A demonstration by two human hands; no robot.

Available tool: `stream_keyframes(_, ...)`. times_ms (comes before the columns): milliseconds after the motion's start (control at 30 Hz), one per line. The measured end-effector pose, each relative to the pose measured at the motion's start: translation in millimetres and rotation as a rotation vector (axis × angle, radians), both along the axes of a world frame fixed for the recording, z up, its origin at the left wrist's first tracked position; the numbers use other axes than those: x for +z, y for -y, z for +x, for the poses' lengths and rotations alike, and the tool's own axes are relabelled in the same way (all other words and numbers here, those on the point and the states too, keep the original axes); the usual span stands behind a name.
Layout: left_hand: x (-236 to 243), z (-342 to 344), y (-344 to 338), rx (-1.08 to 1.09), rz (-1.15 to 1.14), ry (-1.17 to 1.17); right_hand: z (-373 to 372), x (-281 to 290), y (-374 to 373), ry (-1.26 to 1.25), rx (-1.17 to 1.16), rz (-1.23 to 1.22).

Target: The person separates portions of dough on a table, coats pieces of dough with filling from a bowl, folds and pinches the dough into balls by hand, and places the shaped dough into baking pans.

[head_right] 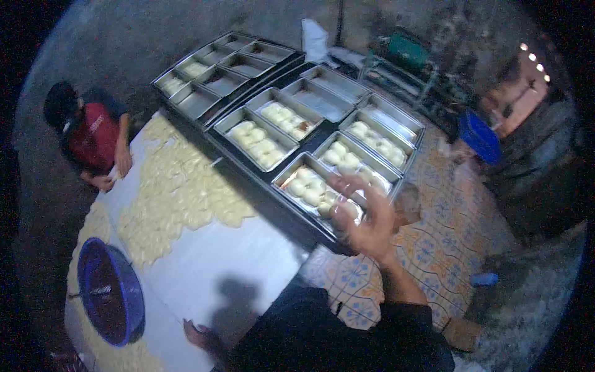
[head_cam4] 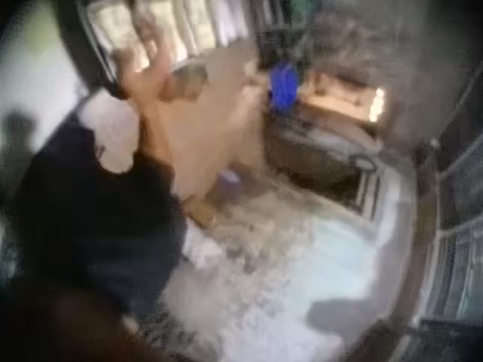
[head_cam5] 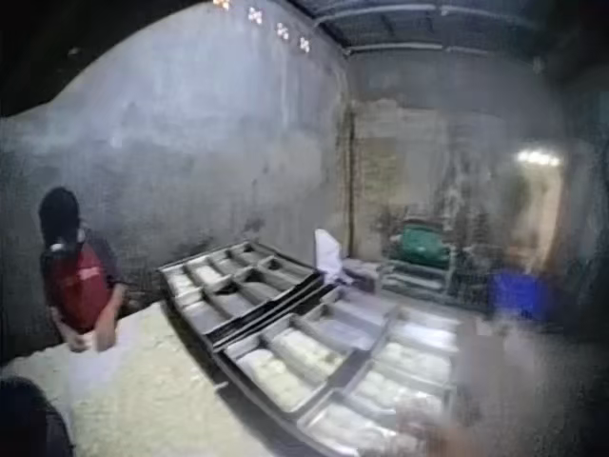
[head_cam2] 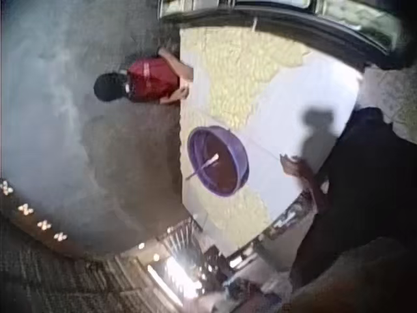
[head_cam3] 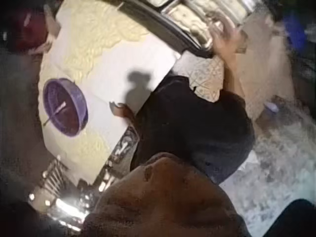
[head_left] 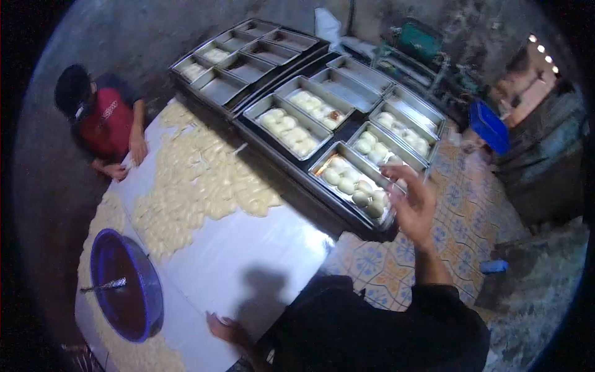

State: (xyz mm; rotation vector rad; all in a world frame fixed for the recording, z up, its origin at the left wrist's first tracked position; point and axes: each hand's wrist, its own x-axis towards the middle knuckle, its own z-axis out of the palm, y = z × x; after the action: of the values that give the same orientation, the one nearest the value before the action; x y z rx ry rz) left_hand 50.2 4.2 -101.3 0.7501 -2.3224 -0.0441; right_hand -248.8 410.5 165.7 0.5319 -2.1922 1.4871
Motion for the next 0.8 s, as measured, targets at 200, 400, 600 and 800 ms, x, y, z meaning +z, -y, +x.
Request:
stream_keyframes(200, -3, 8, 4, 0.046, -0.031, -0.045, 33, -162, 171, 0.698, 0.338, -0.041)
stream_keyframes(400, -2, -4, -3, 0.093, -0.024, -0.061, -48, -219, 222, 0.567, -0.165, 0.165)
stream_keyframes(600, -27, 17, 7, -0.046, 0.539, -0.357, -12, -195, 235, 0.396, 0.049, -0.481)
stream_keyframes(800, 126, -44, -43, -0.610, 1.969, -0.630, 89, -62, 216, -0.057, 0.671, 0.105)
